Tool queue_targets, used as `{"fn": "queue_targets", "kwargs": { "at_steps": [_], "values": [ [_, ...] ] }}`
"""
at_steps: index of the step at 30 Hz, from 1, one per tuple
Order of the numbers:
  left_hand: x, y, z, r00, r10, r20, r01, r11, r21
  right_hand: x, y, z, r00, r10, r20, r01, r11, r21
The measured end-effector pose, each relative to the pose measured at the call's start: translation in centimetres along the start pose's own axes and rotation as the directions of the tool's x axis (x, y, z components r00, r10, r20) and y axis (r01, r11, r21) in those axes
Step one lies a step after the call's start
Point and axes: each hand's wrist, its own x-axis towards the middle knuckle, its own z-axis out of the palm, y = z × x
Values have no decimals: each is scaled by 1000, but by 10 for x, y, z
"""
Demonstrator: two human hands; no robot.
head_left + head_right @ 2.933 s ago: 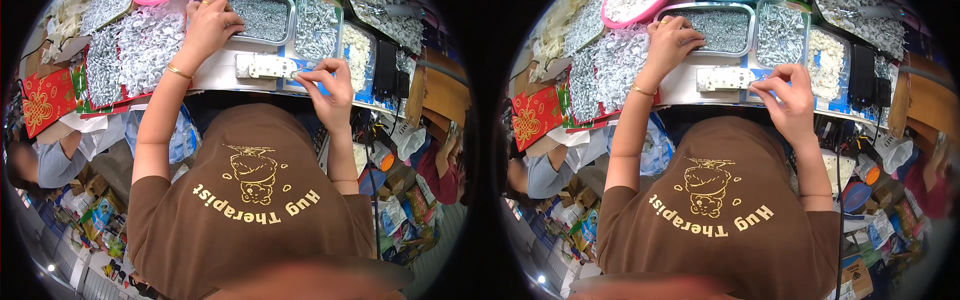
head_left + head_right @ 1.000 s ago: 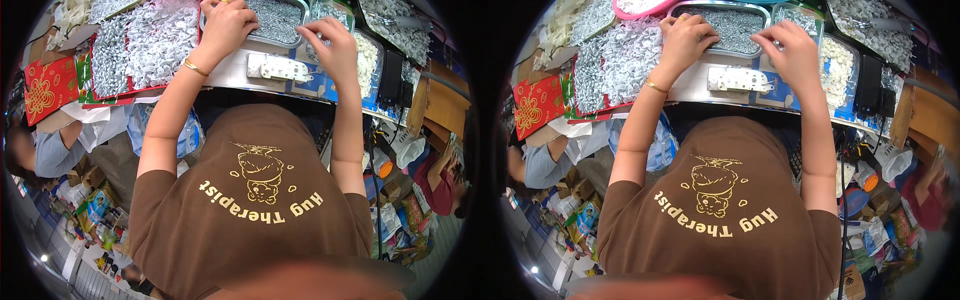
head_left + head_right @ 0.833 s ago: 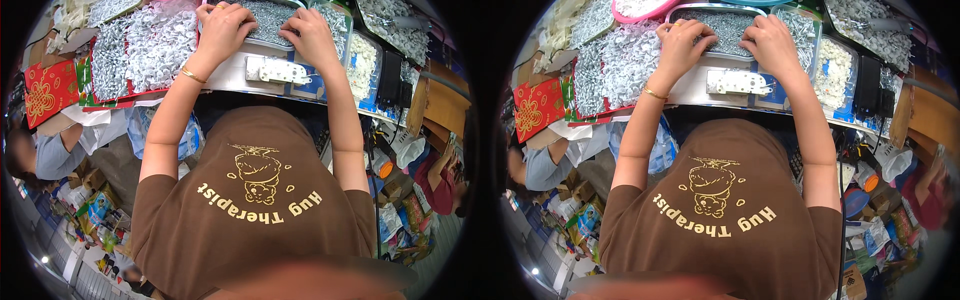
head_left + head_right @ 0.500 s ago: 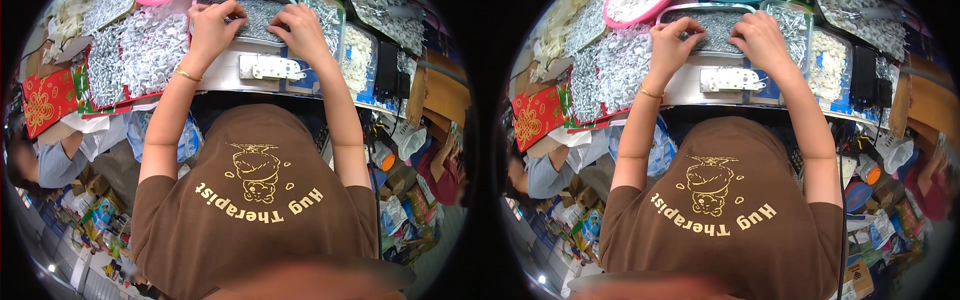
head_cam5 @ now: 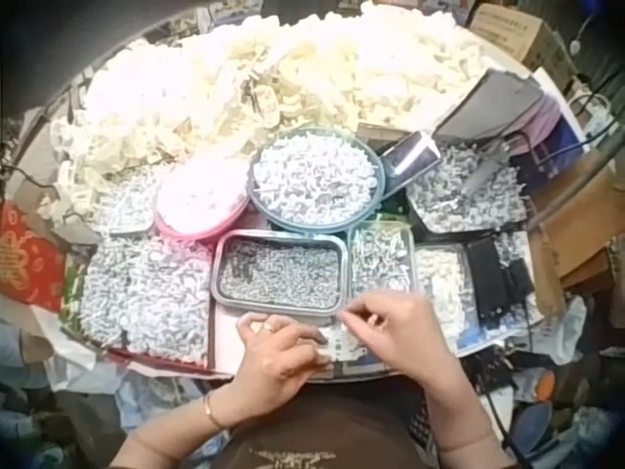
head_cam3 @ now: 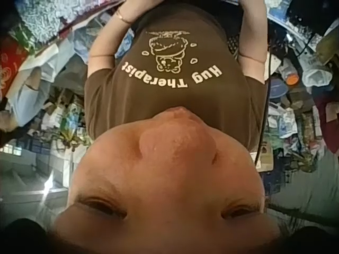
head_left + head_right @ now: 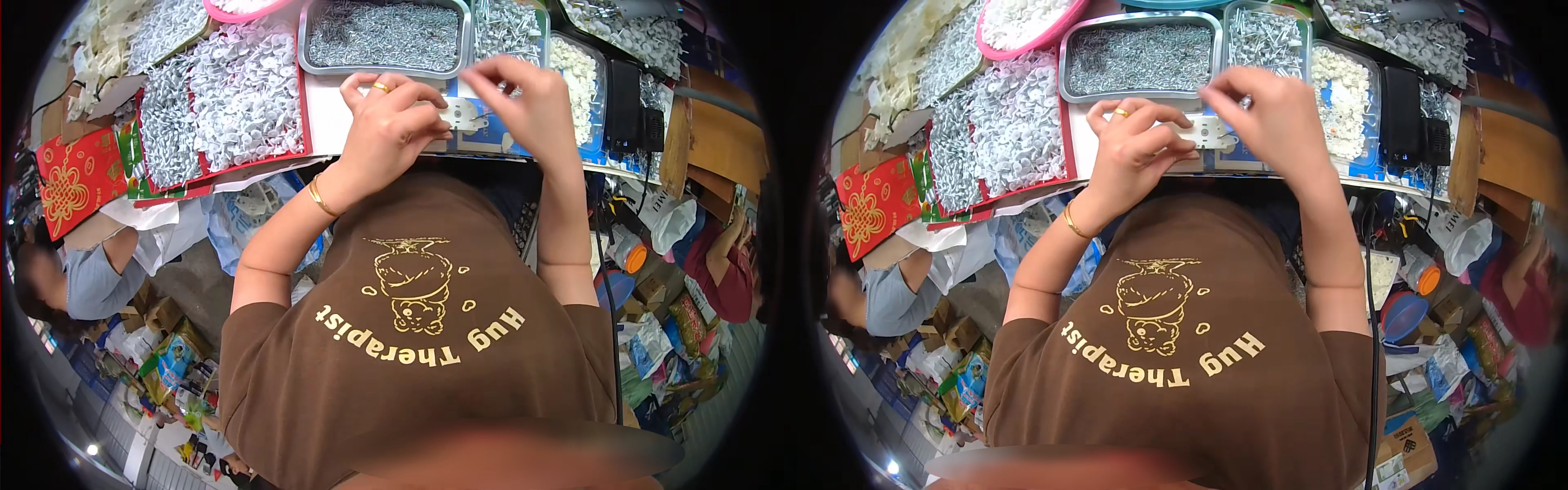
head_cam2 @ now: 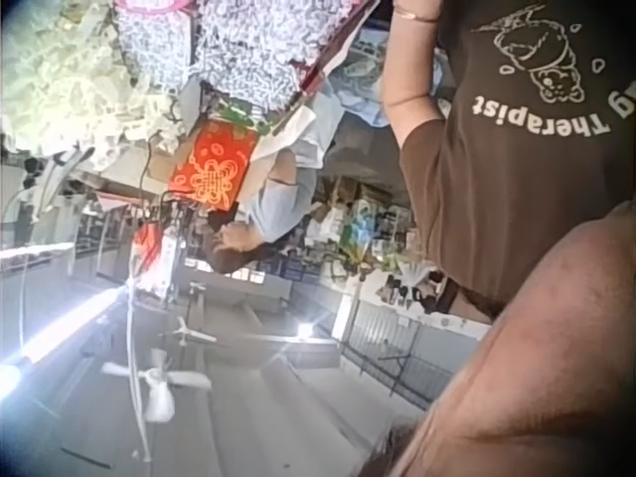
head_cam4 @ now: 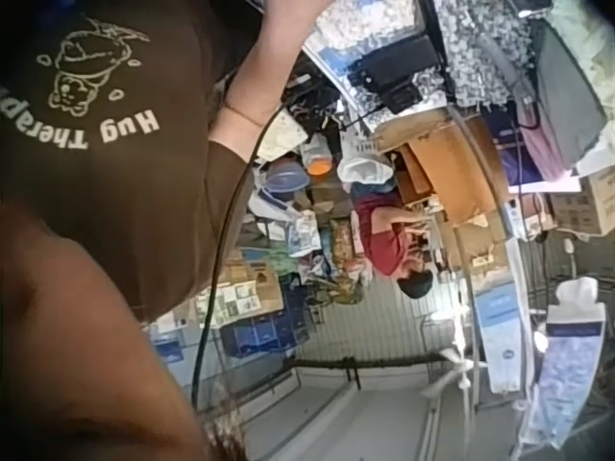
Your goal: Assemble small white plastic components using a handheld tool at a production workbench.
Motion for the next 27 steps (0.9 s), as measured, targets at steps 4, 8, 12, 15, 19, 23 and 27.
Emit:
{"fn": "queue_targets", "kwargs": {
  "at_steps": [4, 8, 12, 15, 19, 23, 27],
  "values": [
    [-3, 5, 0, 998, 60, -15, -57, 992, 115, -34, -2, 8, 999, -28, 24, 32, 981, -190],
    [-6, 10, -7, 998, 67, -1, -66, 984, 163, -35, -4, 10, 999, -50, 8, 50, 975, -218],
    [11, 8, -25, 997, 76, -12, -73, 982, 175, -32, -4, 10, 997, -66, 47, 76, 962, -262],
    [41, -31, -35, 981, 123, -149, -56, 920, 388, -29, -5, 4, 994, -44, 99, 69, 964, -258],
    [49, -78, -20, 993, 53, -104, 2, 883, 469, -25, -11, -6, 992, -65, 105, 92, 956, -279],
    [46, -93, -6, 999, -6, -35, 20, 907, 421, -27, -14, -4, 985, -13, 172, 83, 908, -410],
    [45, -90, -7, 996, -91, -19, 91, 916, 391, -23, -17, -1, 963, 26, 268, 110, 871, -479]
  ]
}}
